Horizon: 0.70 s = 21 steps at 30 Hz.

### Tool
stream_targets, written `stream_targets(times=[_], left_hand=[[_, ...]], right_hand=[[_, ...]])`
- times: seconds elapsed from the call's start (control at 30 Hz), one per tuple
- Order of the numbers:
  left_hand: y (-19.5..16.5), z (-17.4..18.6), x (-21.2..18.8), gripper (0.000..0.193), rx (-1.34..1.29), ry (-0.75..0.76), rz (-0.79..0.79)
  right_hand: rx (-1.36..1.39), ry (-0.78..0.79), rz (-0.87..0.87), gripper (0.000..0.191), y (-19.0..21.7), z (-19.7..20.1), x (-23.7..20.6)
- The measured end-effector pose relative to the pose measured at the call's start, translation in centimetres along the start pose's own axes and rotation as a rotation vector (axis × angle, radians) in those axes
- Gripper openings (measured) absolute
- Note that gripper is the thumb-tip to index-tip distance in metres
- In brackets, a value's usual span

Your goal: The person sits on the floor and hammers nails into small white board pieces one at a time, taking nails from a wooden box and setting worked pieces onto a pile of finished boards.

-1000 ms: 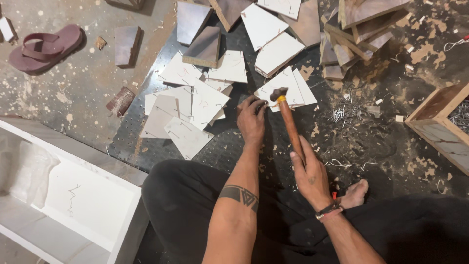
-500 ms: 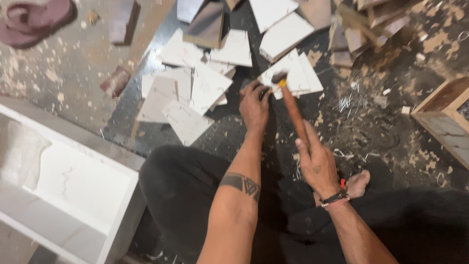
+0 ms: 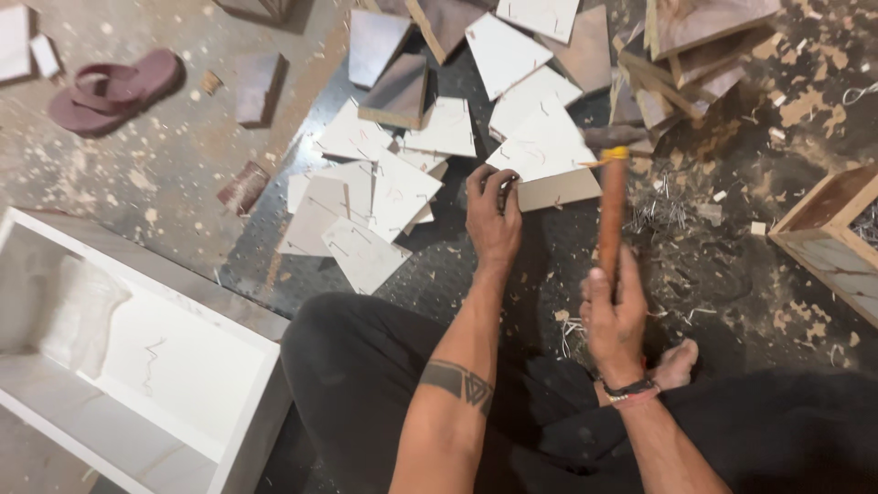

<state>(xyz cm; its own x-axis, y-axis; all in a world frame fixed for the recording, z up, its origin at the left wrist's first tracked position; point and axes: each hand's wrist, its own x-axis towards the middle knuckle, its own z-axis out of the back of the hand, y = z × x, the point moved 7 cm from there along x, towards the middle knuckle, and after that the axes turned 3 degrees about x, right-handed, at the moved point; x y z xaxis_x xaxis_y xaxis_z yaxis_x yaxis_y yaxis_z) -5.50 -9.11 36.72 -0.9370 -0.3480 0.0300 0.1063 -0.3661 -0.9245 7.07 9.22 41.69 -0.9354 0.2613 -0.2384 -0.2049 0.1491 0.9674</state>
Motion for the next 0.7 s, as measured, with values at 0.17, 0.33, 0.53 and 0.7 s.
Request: stream_targets(times=[0.17,0.33,0.53,0.7], left_hand=[[-5.6,3.6,0.7,0.018,0.209,-0.402,-0.272],[-7.0,7.4,2.6,0.020,0.498,-0.396,-0.106],[-7.7,7.4,1.1,0.037,0.643,-0.401,-0.070],[-8.6,7.4,1.2,0.057,0.753,-0.437,-0.097]], right_hand=[[0.057,-0.069,-0.014,0.047,1.8,1.7,-0.5],[0.052,-0.097,-0.056,0.043,2.2,3.1,-1.0],[0.078,-0.097,-0.081,0.052,1.8,4.6,-0.9],[0.124,-0.094,-0.084,0.053,2.2,5.8,-0.5]])
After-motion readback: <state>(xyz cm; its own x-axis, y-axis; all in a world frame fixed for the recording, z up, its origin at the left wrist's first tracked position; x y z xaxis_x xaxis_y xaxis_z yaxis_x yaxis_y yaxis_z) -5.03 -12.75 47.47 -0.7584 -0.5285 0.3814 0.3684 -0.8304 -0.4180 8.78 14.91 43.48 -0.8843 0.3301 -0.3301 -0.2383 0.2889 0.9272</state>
